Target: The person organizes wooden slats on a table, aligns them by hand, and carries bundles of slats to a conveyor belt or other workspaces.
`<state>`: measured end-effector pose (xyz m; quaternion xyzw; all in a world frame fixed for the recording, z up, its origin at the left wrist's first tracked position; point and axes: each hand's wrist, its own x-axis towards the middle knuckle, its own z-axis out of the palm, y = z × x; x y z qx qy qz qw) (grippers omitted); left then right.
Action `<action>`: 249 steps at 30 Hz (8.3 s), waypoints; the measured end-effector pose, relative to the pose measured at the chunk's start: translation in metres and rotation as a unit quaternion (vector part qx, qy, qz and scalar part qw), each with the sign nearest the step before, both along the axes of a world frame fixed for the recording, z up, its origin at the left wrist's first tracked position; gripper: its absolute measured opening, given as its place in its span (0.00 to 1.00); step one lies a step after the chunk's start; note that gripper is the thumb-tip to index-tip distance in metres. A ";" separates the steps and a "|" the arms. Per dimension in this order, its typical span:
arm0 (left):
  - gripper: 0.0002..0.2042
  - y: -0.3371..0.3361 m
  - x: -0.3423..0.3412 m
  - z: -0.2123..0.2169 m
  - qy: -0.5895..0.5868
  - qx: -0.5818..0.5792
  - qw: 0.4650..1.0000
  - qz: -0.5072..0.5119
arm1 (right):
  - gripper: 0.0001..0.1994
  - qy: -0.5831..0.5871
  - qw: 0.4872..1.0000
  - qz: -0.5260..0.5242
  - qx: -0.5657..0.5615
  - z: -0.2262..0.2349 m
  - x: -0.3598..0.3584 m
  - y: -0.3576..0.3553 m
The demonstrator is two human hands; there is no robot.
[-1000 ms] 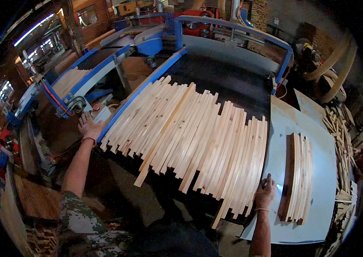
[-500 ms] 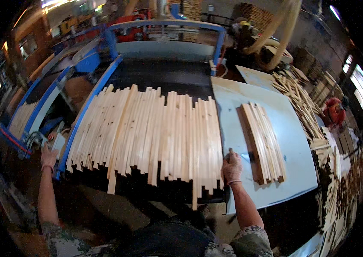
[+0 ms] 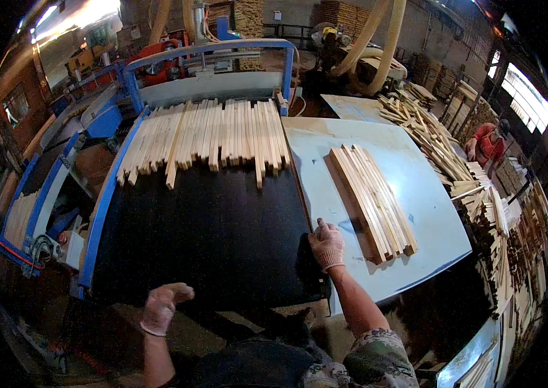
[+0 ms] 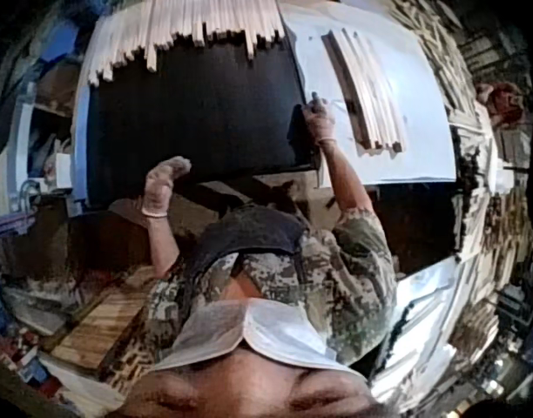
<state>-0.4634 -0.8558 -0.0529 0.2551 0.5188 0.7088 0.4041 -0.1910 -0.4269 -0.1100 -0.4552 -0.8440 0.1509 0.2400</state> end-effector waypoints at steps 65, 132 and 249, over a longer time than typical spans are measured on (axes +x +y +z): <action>0.40 0.510 0.231 -0.089 0.486 -0.209 0.847 0.043 | 0.33 -0.018 0.972 -0.025 -0.231 0.021 0.109 0.273; 0.19 0.689 0.656 -0.442 0.331 -0.495 0.594 -0.542 | 0.32 0.327 0.458 -0.622 -0.544 -0.376 0.613 -0.234; 0.36 0.443 1.305 -0.266 0.540 -0.227 0.516 -0.625 | 0.22 0.292 0.621 -0.643 -0.341 -0.185 1.145 -0.135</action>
